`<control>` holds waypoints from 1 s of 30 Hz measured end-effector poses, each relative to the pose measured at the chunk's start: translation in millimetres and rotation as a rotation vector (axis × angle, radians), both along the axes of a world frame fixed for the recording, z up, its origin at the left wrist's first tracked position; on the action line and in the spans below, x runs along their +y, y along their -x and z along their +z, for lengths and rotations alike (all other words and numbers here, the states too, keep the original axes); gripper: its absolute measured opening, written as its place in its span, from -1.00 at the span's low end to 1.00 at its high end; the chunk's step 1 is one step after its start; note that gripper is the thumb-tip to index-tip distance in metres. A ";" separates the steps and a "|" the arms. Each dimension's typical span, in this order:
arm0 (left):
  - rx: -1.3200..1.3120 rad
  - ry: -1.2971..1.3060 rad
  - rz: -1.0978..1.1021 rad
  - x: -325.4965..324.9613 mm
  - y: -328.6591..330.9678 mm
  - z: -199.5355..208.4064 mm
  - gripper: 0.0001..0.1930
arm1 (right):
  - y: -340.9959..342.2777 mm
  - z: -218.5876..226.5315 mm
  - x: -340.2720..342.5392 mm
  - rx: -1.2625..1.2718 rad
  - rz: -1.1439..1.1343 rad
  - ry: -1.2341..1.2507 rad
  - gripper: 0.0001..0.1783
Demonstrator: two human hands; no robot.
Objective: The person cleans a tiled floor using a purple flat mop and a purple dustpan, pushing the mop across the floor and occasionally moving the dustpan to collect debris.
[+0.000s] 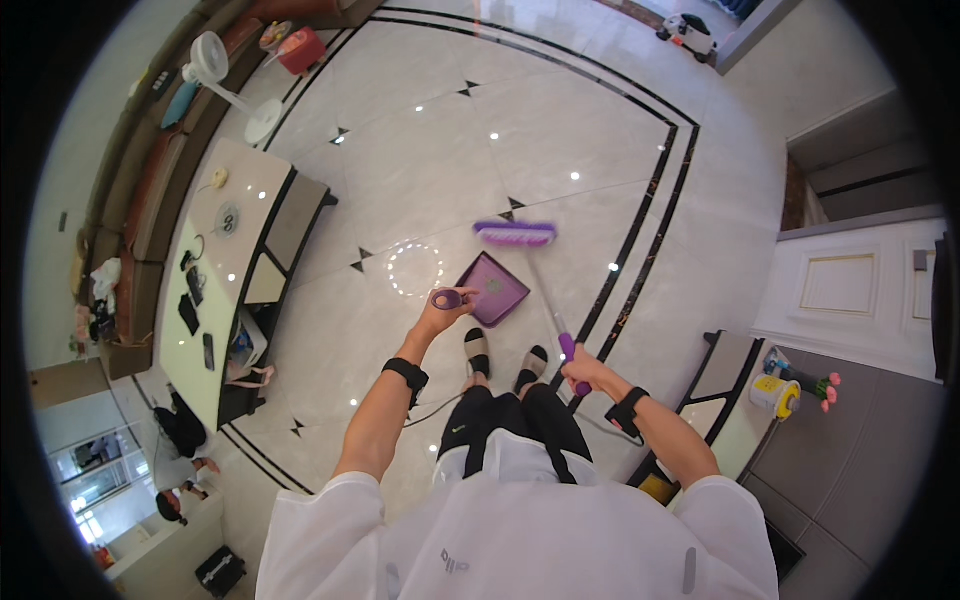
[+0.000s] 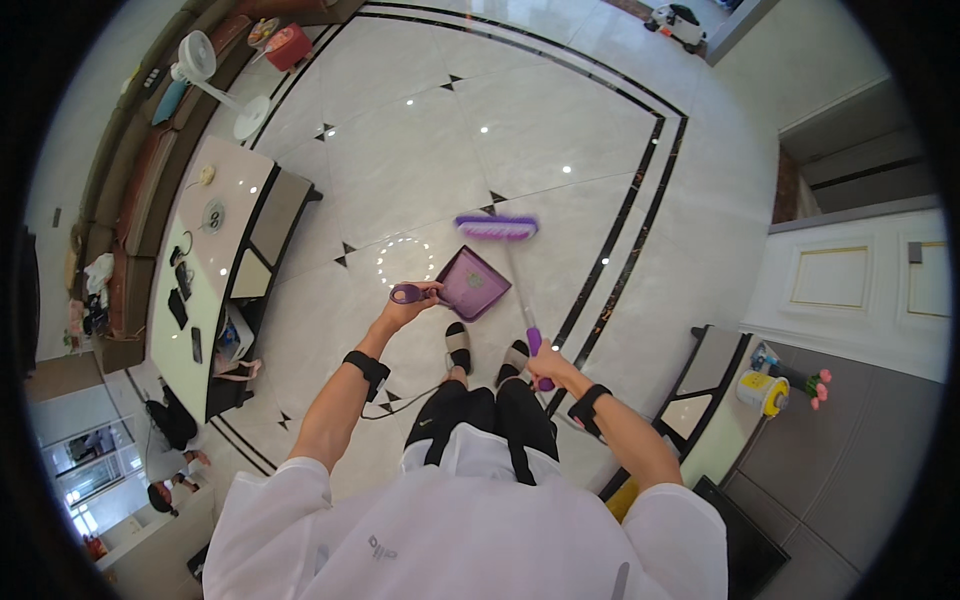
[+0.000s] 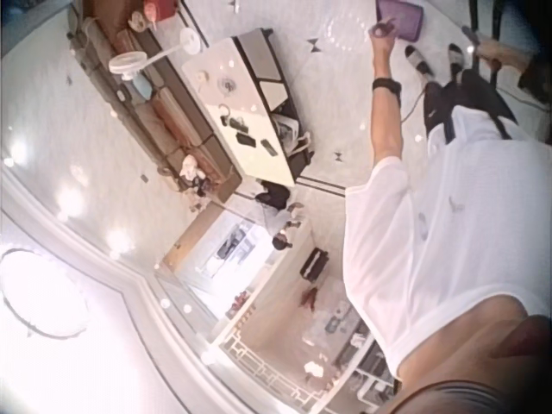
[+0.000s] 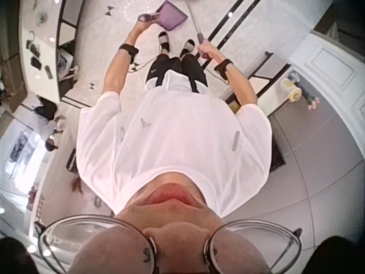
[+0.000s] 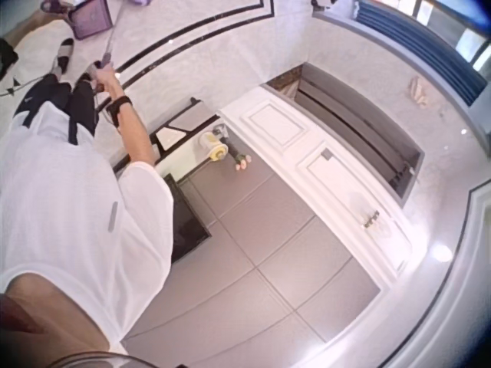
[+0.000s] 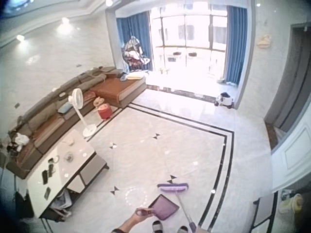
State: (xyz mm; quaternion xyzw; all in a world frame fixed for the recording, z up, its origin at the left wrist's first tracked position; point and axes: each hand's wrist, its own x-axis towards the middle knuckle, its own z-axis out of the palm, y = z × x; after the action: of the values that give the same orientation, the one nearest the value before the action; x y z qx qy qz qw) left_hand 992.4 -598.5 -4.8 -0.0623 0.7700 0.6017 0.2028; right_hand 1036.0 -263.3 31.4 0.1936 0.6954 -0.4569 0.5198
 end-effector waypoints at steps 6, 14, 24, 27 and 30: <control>0.183 0.152 -0.087 13.5 26.3 18.2 -0.63 | 23.2 92.2 26.6 -0.558 -0.296 0.276 -0.80; 0.215 0.187 -0.095 87.5 85.8 59.7 -0.66 | 44.2 154.5 107.2 -0.626 -0.474 0.339 -0.71; 0.232 0.177 -0.178 275.5 199.6 68.1 -0.69 | 199.7 138.9 318.5 -0.225 -0.397 0.093 -0.72; 0.293 0.201 -0.210 333.8 233.1 68.4 -0.71 | 268.5 97.6 372.3 -0.067 -0.398 0.058 -0.74; 0.301 0.193 -0.196 378.4 259.8 59.1 -0.72 | 336.9 35.3 409.5 0.068 -0.468 0.018 -0.79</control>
State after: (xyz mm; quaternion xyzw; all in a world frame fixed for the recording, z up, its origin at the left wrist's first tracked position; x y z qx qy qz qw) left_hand 732.6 -220.1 54.3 0.0842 0.8482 0.5050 0.1360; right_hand 699.1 146.2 66.8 0.3291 0.6447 -0.5774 0.3776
